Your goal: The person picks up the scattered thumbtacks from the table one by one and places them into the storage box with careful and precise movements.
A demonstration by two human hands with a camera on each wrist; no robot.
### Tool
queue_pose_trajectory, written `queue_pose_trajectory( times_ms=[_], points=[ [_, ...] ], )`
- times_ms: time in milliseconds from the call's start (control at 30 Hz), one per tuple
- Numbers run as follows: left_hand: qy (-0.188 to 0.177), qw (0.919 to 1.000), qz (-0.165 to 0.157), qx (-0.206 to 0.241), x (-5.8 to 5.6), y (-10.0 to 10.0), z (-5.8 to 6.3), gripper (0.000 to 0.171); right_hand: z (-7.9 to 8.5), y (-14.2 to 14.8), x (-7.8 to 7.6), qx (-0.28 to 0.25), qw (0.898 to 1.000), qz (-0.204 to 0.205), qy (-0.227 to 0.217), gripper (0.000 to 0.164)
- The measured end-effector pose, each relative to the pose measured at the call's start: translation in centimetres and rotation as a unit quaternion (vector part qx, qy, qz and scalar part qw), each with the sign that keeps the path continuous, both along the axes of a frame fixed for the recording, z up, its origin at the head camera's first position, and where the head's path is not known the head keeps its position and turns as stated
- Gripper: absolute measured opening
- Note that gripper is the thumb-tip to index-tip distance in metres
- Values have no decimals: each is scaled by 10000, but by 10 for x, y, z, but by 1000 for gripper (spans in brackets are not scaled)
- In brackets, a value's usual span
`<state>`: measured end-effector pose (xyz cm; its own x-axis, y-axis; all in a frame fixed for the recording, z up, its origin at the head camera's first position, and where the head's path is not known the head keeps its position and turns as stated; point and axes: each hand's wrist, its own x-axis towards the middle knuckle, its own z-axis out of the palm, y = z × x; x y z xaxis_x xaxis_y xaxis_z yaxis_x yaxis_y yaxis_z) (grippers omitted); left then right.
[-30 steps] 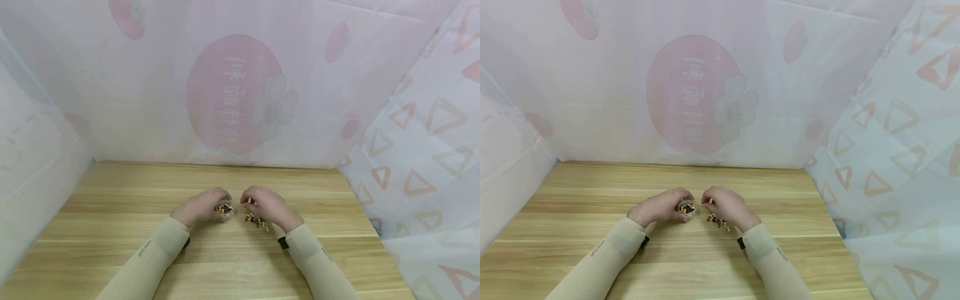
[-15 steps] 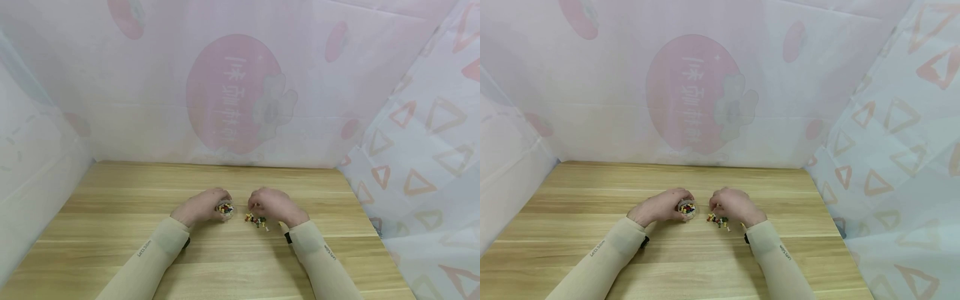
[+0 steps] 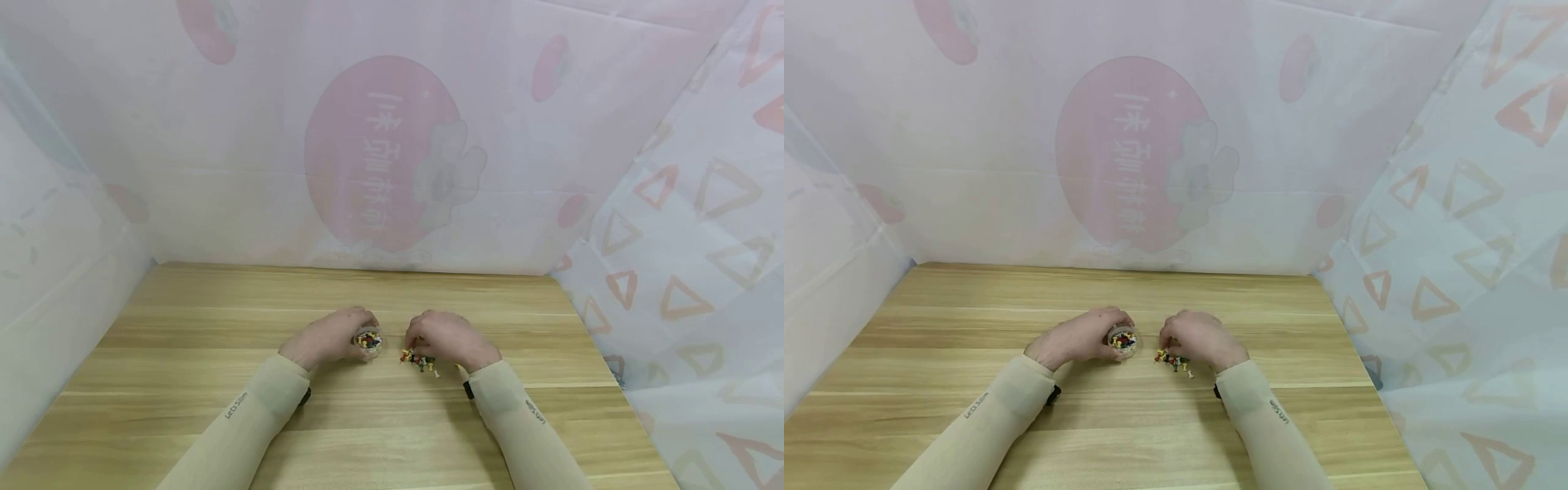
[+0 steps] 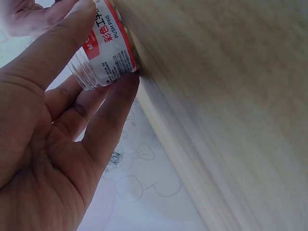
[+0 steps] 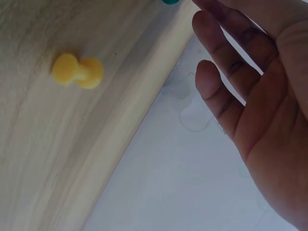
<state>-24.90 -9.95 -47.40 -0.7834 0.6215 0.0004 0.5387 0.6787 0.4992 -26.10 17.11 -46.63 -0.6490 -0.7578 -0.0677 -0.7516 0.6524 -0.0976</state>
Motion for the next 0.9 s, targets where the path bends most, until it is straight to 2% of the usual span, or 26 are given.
queue_pose_trajectory(
  times_ms=[433,667,900],
  points=[
    [16,10000,31,-81,-1,0,-1,57,-2,-4,1,-56,9997,-241,38,9],
    [23,10000,18,-87,-1,0,-1,55,4,-9,3,-344,9990,-91,259,12],
    [-68,10000,15,18,0,0,0,52,7,-20,11,-650,9964,-268,477,19]
  ],
)
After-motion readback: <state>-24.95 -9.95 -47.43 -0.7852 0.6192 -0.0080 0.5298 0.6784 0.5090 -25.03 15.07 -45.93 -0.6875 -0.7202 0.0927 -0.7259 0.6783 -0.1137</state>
